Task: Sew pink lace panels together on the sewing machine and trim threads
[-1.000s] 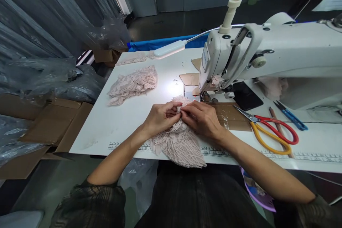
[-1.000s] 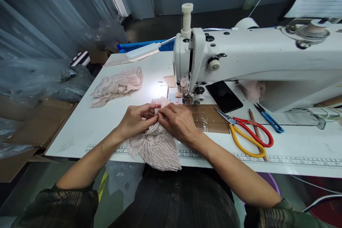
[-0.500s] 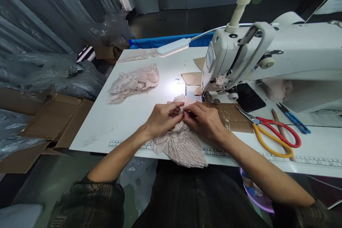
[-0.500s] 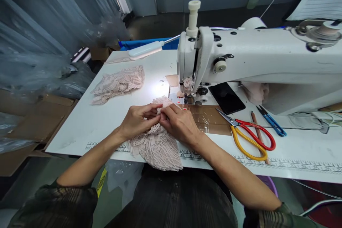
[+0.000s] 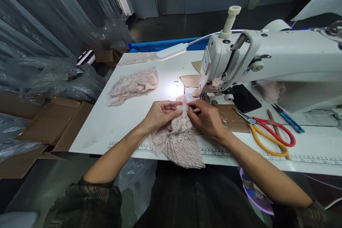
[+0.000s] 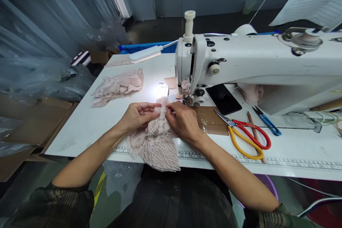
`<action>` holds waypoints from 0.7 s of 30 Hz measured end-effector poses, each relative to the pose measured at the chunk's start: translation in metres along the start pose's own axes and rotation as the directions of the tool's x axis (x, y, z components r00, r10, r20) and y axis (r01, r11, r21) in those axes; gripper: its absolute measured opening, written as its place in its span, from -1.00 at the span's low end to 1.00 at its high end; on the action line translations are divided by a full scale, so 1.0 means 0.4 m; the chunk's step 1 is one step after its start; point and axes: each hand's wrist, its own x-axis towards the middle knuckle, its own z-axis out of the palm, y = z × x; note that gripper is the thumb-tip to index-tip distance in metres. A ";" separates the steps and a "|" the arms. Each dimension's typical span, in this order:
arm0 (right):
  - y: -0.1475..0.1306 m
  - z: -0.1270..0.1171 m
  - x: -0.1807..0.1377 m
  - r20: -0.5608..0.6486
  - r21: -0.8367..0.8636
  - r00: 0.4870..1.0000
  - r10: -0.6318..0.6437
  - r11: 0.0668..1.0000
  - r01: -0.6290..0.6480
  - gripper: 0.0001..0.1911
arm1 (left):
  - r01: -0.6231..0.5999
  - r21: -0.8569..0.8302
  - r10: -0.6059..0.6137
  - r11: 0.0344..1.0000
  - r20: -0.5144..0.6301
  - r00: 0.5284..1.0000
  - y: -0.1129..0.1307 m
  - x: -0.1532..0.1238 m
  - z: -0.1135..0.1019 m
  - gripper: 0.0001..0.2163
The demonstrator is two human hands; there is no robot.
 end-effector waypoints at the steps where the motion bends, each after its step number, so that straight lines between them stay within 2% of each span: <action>1: -0.004 0.000 -0.002 -0.039 -0.047 0.999 -0.034 0.998 0.032 -0.77 | -0.013 0.019 0.013 1.000 -0.018 1.000 -0.002 -0.002 0.004 -0.55; 3: -0.014 0.000 -0.006 -0.073 -0.087 0.992 -0.104 0.991 0.098 -0.77 | -0.071 0.087 0.076 0.994 -0.050 0.996 -0.006 -0.007 0.012 -0.57; 5: -0.020 0.003 -0.008 -0.055 -0.063 0.990 -0.127 0.990 0.124 -0.78 | -0.171 0.198 0.187 0.965 -0.070 0.980 -0.011 -0.013 0.021 -0.62; 8: -0.021 0.010 -0.009 -0.023 -0.057 0.994 -0.103 0.993 0.102 -0.79 | -0.316 0.398 0.372 0.861 -0.071 0.925 -0.023 -0.020 0.030 -0.70; 11: -0.015 0.018 -0.008 -0.008 -0.098 0.996 -0.087 0.991 0.086 -0.76 | -0.404 0.540 0.497 0.738 -0.031 0.867 -0.037 -0.022 0.034 -0.73; 15: -0.006 0.025 -0.006 0.002 -0.177 0.995 -0.102 0.979 0.101 -0.73 | -0.464 0.666 0.601 0.584 0.029 0.799 -0.051 -0.023 0.038 -0.75; 21: -0.005 0.029 -0.005 0.018 -0.299 0.988 -0.152 0.942 0.151 -0.74 | -0.518 0.733 0.667 0.441 0.118 0.736 -0.056 -0.026 0.046 -0.74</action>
